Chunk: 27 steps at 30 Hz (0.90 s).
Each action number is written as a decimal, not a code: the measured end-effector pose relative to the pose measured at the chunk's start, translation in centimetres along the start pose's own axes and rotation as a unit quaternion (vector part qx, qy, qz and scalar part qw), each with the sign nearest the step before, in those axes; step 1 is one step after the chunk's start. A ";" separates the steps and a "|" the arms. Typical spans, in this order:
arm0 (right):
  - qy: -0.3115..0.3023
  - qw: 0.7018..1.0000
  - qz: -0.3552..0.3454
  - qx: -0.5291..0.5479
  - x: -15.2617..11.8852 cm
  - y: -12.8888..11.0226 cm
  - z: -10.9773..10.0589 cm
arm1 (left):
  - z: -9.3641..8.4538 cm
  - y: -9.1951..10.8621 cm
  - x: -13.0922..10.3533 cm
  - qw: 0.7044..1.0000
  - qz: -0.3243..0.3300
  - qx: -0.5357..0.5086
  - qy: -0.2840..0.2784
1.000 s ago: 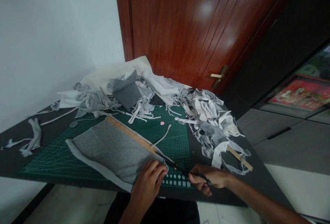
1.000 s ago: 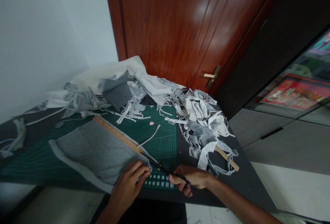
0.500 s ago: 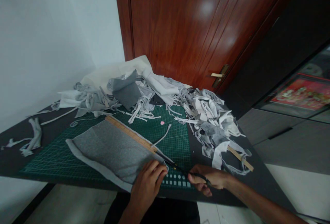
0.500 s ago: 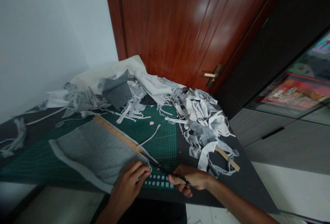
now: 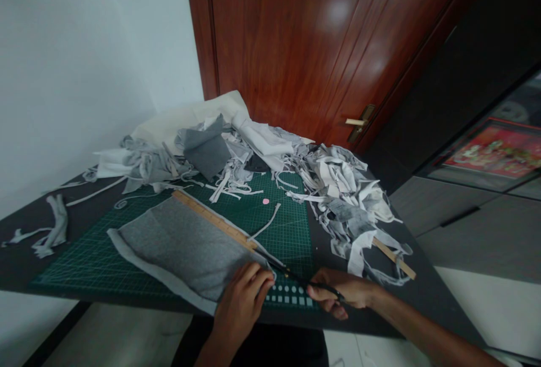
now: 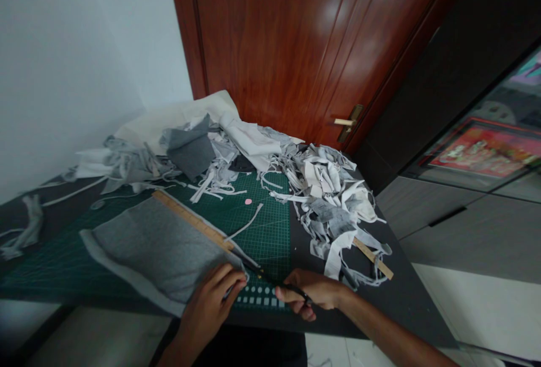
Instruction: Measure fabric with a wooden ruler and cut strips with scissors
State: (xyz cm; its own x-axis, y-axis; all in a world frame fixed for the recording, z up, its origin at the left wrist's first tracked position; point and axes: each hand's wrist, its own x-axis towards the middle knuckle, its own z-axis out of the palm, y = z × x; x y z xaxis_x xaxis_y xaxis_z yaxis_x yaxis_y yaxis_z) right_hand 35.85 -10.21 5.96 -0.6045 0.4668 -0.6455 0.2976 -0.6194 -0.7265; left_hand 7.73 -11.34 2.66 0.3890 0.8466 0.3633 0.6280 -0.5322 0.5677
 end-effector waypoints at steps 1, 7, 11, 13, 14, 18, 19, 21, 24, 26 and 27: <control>-0.001 1.000 -0.001 -0.001 0.0 0.0 0.0 | 0.0 0.0 0.0 1.000 0.000 0.000 0.000; -0.001 1.000 -0.010 -0.007 0.0 0.1 -0.1 | 0.2 -0.3 0.0 1.000 -0.003 -0.007 -0.006; 0.005 0.999 -0.025 -0.019 0.1 0.2 -0.3 | 0.2 -0.2 0.1 1.000 0.002 -0.003 -0.001; 0.003 1.000 -0.023 -0.019 0.2 0.2 -0.3 | 0.2 -0.1 0.1 1.000 0.006 0.004 0.012; 0.002 1.000 -0.020 -0.017 0.2 0.2 -0.3 | 0.1 -0.1 0.1 1.000 0.005 0.009 0.026; 0.001 1.000 -0.012 -0.011 0.2 0.2 -0.4 | -0.1 -0.2 0.1 0.994 -0.024 0.022 0.109; -0.001 1.000 -0.011 -0.009 0.2 0.2 -0.4 | -0.2 -0.2 0.1 0.992 -0.032 0.021 0.120; -0.003 1.000 -0.009 -0.005 0.2 0.2 -0.4 | -0.3 -0.3 0.0 0.991 -0.043 0.016 0.123; 0.000 1.000 -0.006 -0.001 0.1 0.2 -0.3 | -0.6 -0.7 0.0 0.992 -0.046 0.026 0.117; 0.004 1.000 -0.007 -0.005 0.1 0.1 -0.3 | -0.7 -1.2 0.0 0.990 -0.044 0.051 0.122; 0.004 1.000 -0.007 -0.005 0.0 0.1 -0.2 | -0.8 -1.5 0.1 0.989 -0.042 0.066 0.124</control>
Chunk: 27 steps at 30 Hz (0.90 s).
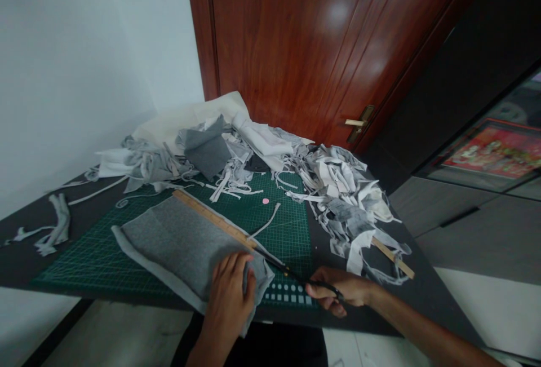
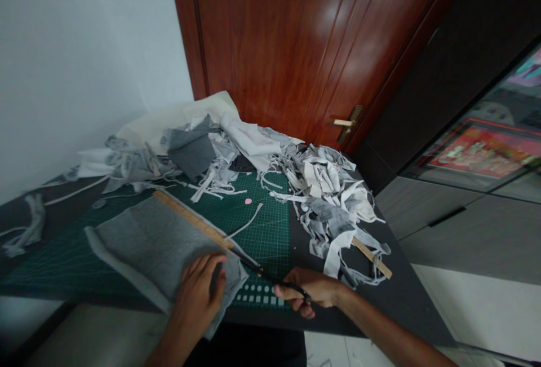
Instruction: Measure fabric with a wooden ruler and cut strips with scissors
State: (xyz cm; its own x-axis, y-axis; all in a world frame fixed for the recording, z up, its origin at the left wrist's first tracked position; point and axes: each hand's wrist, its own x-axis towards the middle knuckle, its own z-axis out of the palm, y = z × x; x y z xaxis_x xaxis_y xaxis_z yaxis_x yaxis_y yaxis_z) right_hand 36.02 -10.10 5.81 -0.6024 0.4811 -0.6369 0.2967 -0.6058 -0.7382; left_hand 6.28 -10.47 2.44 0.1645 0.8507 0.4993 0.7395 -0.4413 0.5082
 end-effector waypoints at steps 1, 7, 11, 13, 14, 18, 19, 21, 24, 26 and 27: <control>-0.001 1.000 0.000 0.001 0.0 0.0 0.0 | 0.0 -0.4 0.1 1.000 0.004 0.012 0.003; -0.007 1.000 0.002 0.005 0.0 0.0 0.0 | 0.6 -1.7 0.4 1.000 0.014 0.024 -0.007; -0.002 1.000 0.002 0.005 0.1 0.1 -0.1 | 0.9 -1.7 0.1 0.999 0.012 0.030 -0.017; -0.002 1.000 0.002 0.002 0.1 0.1 -0.1 | 0.9 -1.7 0.0 0.999 0.012 0.033 -0.024; 0.000 1.000 0.000 0.000 0.1 0.1 -0.1 | 0.9 -1.8 -0.1 0.999 0.013 0.032 -0.027; 0.003 1.000 0.001 -0.002 0.0 0.0 0.0 | 1.0 -1.9 -0.1 0.999 0.019 0.029 -0.021; 0.003 1.000 0.002 -0.002 0.0 0.0 0.0 | 1.0 -1.9 -0.1 0.999 0.019 0.029 -0.020; 0.003 1.000 0.003 -0.005 0.0 0.0 0.0 | 0.9 -1.8 -0.1 0.999 0.019 0.029 -0.022; 0.010 1.000 -0.004 -0.013 0.1 0.2 0.0 | 0.6 -1.6 -0.1 0.999 0.023 0.029 -0.027; 0.008 1.000 -0.010 -0.016 0.1 0.4 0.0 | 0.4 -1.3 -0.3 0.999 0.033 0.026 -0.033; 0.006 1.000 -0.012 -0.017 0.2 0.5 0.0 | 0.4 -1.1 -0.5 0.998 0.038 0.025 -0.037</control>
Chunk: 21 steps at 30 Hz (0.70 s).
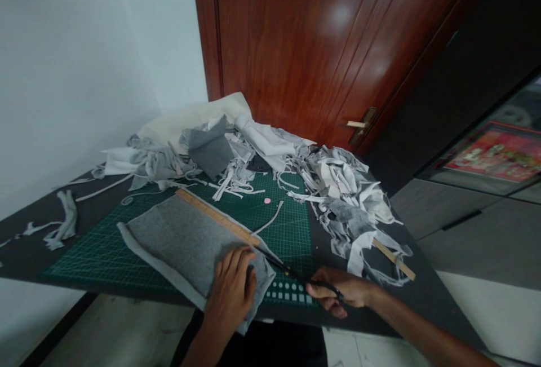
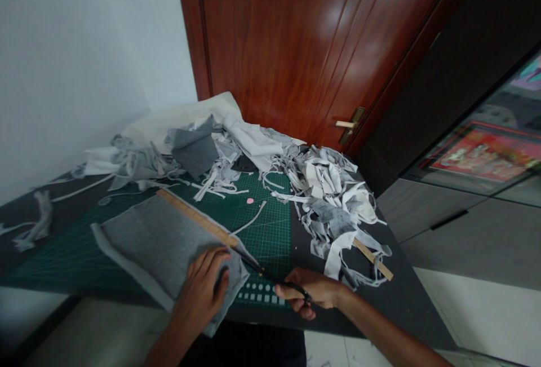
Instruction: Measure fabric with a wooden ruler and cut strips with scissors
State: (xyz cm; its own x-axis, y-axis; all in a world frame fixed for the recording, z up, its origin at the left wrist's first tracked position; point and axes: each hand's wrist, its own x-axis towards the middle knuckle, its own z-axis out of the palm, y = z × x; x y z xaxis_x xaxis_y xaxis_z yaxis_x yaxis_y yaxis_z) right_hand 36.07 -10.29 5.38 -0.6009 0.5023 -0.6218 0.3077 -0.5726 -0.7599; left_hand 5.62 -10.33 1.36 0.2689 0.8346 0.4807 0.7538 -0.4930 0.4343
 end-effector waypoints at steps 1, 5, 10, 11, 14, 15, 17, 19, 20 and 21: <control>-0.002 1.000 -0.002 -0.001 0.0 0.1 0.0 | 0.0 0.3 -0.3 1.000 0.006 -0.001 -0.006; -0.005 1.000 -0.011 0.004 0.0 0.2 0.3 | 0.6 1.9 -1.6 1.000 0.018 0.007 -0.014; -0.009 1.000 -0.014 0.004 -0.1 0.1 0.4 | 1.7 3.5 -2.1 1.000 -0.010 0.001 -0.004; -0.009 1.000 -0.015 0.003 -0.1 0.1 0.4 | 1.8 3.6 -2.0 1.000 -0.018 -0.001 -0.004; -0.011 1.000 -0.017 0.006 -0.1 0.1 0.3 | 1.9 3.9 -1.5 0.999 -0.031 -0.003 -0.008; -0.012 1.000 -0.017 0.007 -0.1 0.1 0.3 | 1.9 3.9 -1.4 0.999 -0.033 -0.002 -0.010; -0.012 1.000 -0.018 0.006 -0.1 0.2 0.3 | 1.8 4.0 -1.4 0.999 -0.034 0.000 -0.011; -0.009 1.000 -0.019 0.001 -0.1 0.2 0.4 | 1.7 4.0 -1.4 0.999 -0.031 0.000 -0.014; -0.008 1.000 -0.018 -0.001 -0.2 0.2 0.5 | 1.7 4.0 -1.4 0.999 -0.029 -0.002 -0.017; -0.006 1.000 -0.018 -0.002 -0.2 0.2 0.6 | 1.6 4.0 -1.4 0.999 -0.026 -0.006 -0.020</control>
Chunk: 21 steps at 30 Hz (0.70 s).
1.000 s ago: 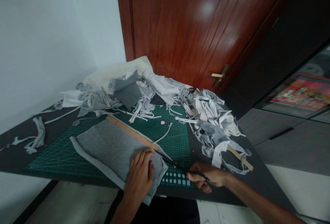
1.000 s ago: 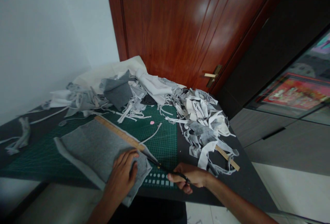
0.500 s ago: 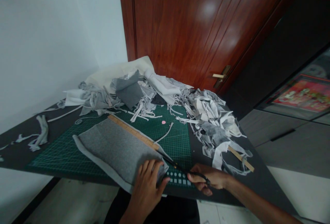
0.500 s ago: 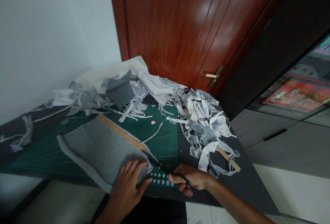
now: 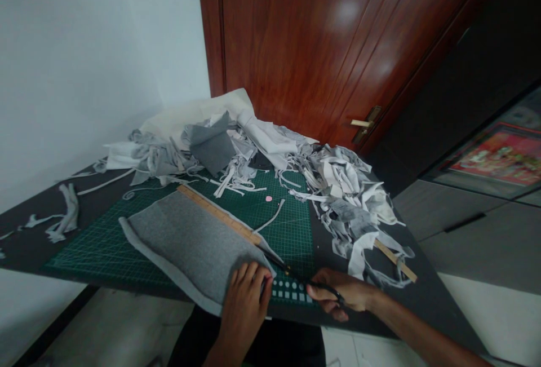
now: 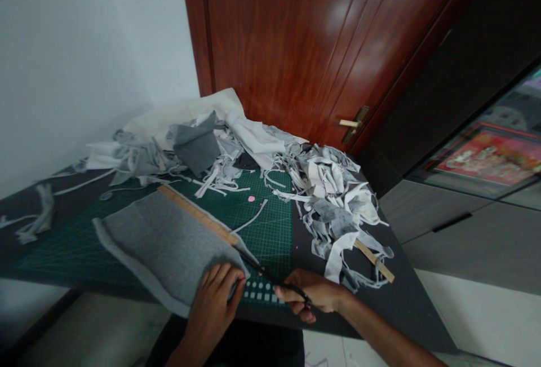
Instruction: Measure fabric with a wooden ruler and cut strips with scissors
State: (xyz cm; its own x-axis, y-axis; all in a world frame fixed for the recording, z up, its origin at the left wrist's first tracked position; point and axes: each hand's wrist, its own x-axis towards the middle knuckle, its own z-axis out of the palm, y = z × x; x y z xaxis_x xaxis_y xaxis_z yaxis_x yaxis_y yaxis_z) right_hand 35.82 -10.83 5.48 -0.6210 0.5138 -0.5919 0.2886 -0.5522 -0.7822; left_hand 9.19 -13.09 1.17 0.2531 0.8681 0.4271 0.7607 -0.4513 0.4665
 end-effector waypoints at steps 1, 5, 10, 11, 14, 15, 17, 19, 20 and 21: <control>0.001 1.000 0.001 0.002 0.0 -0.1 0.1 | -0.1 0.0 0.0 1.000 0.003 -0.003 -0.003; 0.000 1.000 -0.002 0.009 -0.2 -0.3 0.3 | -0.1 -0.1 -0.1 1.000 0.005 -0.008 -0.009; 0.009 1.000 -0.008 -0.007 -0.4 -0.4 0.5 | 0.0 -0.2 -0.3 1.000 -0.004 -0.018 -0.014; 0.011 1.000 -0.009 -0.010 -0.4 -0.4 0.6 | 0.0 -0.2 -0.3 1.000 -0.004 -0.021 -0.014; 0.010 1.000 -0.020 -0.016 -0.4 -0.4 0.9 | 0.0 -0.2 -0.3 0.999 -0.002 -0.029 -0.016; 0.010 1.000 -0.022 -0.018 -0.4 -0.4 1.0 | -0.1 -0.2 -0.3 0.999 0.000 -0.031 -0.016; 0.011 0.999 -0.023 -0.022 -0.4 -0.6 1.2 | -0.2 -0.2 -0.3 0.999 0.004 -0.034 -0.014; 0.013 1.000 -0.017 -0.022 -0.4 -0.8 1.3 | -0.2 -0.2 -0.3 0.999 0.006 -0.036 -0.011; 0.014 1.000 -0.013 -0.021 -0.4 -0.9 1.4 | -0.3 -0.2 -0.3 0.999 0.006 -0.038 -0.009; 0.015 1.000 -0.009 -0.020 -0.4 -1.1 1.4 | -0.3 -0.2 -0.3 0.999 0.007 -0.040 -0.010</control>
State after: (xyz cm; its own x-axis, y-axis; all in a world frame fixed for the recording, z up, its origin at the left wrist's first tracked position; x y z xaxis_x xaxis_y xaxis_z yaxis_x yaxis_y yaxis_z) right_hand 34.78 -11.36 6.83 -0.6043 0.5441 -0.5821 0.3058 -0.5163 -0.8000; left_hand 8.79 -13.37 1.15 0.2747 0.8655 0.4190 0.7075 -0.4770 0.5215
